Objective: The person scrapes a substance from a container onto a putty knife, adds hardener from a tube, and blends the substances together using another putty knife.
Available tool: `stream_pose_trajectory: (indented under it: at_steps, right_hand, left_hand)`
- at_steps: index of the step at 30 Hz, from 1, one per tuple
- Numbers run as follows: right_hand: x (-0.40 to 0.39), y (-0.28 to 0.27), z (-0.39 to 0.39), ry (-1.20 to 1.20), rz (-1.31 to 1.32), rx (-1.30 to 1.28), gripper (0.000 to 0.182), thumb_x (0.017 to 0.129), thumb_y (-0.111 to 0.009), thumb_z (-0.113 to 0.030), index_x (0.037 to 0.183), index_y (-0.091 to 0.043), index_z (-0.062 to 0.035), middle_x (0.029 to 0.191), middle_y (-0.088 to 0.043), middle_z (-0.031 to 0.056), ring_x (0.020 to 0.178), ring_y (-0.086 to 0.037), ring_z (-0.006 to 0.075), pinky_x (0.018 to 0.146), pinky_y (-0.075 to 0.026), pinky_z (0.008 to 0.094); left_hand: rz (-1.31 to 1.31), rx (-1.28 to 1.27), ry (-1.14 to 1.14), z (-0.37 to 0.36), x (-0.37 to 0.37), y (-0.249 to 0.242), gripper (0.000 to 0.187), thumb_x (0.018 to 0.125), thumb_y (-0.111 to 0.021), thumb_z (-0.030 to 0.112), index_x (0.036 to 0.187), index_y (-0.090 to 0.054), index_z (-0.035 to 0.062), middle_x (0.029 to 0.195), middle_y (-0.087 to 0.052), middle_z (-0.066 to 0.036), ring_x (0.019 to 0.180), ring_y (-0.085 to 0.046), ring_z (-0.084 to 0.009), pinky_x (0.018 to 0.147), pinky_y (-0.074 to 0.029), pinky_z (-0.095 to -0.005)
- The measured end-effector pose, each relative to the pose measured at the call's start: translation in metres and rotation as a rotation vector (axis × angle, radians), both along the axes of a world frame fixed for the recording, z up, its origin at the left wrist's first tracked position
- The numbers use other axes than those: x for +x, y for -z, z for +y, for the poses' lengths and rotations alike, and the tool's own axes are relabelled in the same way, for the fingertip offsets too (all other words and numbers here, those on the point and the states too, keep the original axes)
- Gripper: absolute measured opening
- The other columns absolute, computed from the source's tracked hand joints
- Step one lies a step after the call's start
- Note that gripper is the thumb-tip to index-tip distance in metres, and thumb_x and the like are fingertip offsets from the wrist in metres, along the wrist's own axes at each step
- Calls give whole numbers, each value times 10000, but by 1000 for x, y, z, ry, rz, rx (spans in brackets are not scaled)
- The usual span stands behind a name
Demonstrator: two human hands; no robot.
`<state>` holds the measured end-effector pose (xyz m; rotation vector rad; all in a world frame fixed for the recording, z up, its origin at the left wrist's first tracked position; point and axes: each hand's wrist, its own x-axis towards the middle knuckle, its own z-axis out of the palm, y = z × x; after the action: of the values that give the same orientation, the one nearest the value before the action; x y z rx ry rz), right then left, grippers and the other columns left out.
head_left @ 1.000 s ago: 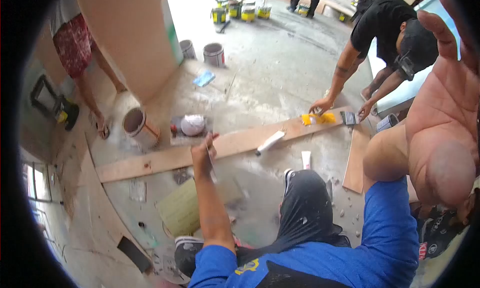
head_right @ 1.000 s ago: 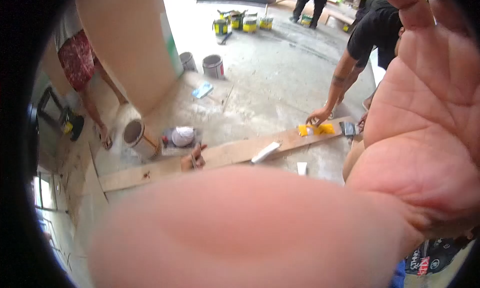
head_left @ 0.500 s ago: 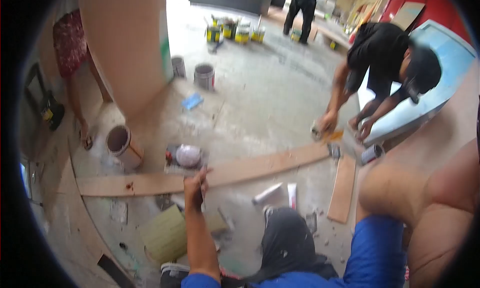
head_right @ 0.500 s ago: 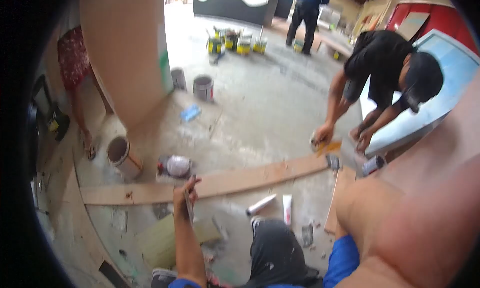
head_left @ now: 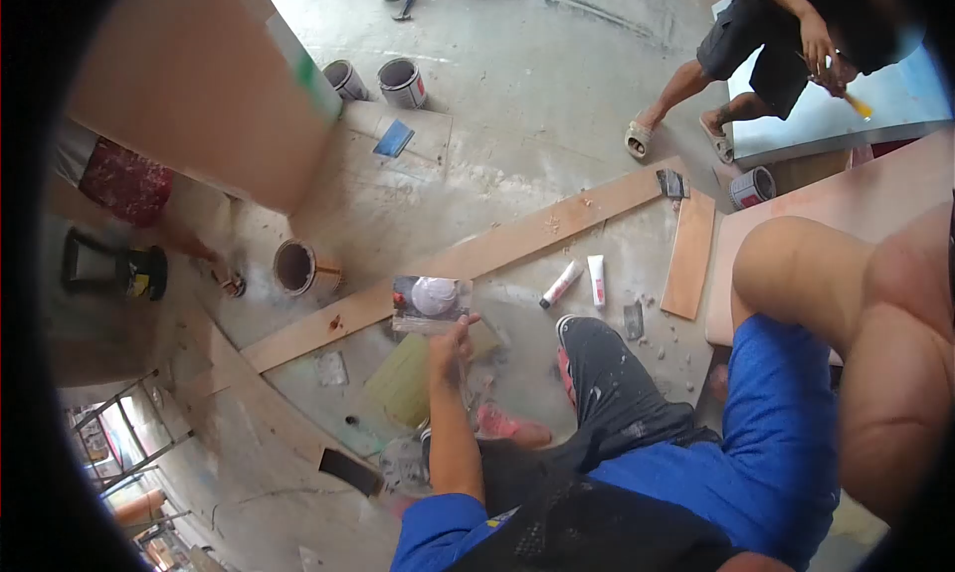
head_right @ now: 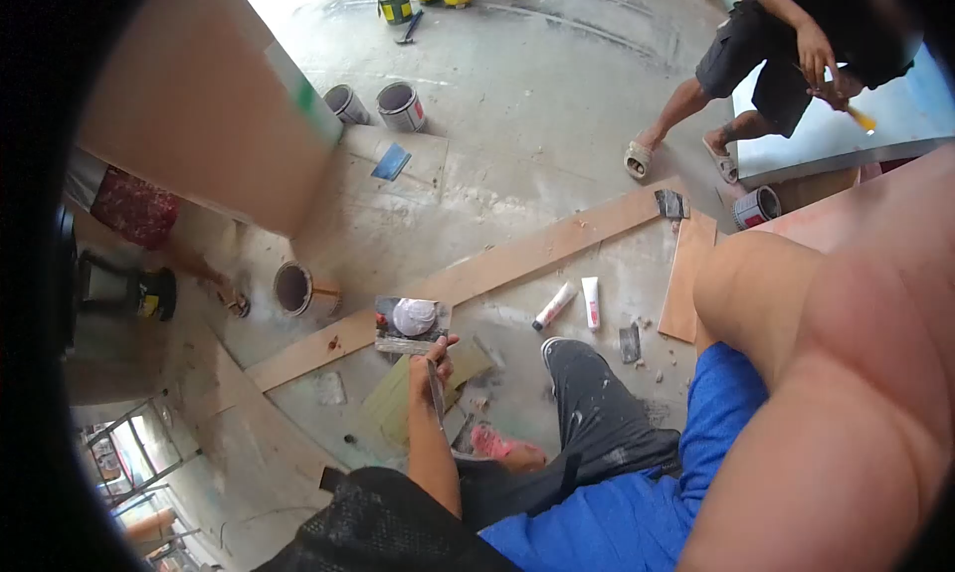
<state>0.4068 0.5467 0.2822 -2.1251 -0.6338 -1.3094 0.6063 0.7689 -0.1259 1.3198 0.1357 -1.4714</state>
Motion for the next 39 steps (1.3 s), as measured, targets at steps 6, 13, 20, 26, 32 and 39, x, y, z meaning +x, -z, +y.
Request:
stream_pose_trajectory:
  at_steps: [6, 13, 20, 26, 32, 39]
  right_hand:
    - [7, -56, -49, 466, -18, 335, 147, 832, -527, 17, 951, -614, 22, 881, -651, 124, 711, -601, 154, 624, -482, 257]
    - [-93, 72, 27, 622, 1412, 171, 246, 758, -581, -133, 1000, -597, -94, 796, -623, 151, 729, -623, 339, 617, -504, 442]
    - [-138, -16, 154, 284, 961, 557, 679, 756, -697, -209, 1338, -361, -113, 1187, -487, 211, 979, -563, 394, 762, -505, 419]
    - [-109, -71, 108, 353, 473, 416, 704, 722, -733, -157, 1331, -382, -124, 1179, -469, 183, 952, -555, 351, 752, -504, 394]
    - [-115, -104, 106, 353, 396, 316, 548, 679, -755, -152, 1186, -548, -124, 1144, -494, 140, 880, -557, 283, 762, -494, 369]
    - [-92, -121, 139, 351, 426, 185, 577, 662, -756, -173, 1197, -543, -140, 1172, -480, 140, 879, -542, 251, 750, -488, 356]
  left_hand:
    - [-5, 36, 29, 3, -27, -135, 268, 836, -641, 219, 962, -662, -17, 574, -392, 68, 445, -307, -45, 412, -239, -214]
    - [-13, -35, 98, -21, -70, -326, 348, 847, -639, 257, 1017, -636, -47, 562, -358, 89, 447, -297, -36, 412, -202, -211]
    - [-101, -124, 123, -48, -124, -473, 379, 881, -599, 276, 1074, -591, -51, 476, -366, 51, 399, -316, -50, 378, -228, -227]
    - [-214, -219, 41, -83, -158, -549, 415, 902, -569, 317, 1117, -590, -38, 467, -369, 48, 401, -324, -43, 383, -231, -218]
    - [-354, -285, -13, -74, -173, -575, 404, 911, -559, 298, 1115, -589, -50, 473, -365, 49, 405, -333, -48, 388, -244, -213]
    - [-387, -371, -134, -29, -153, -592, 372, 908, -565, 289, 1077, -612, -40, 473, -399, 48, 382, -341, -32, 360, -236, -200]
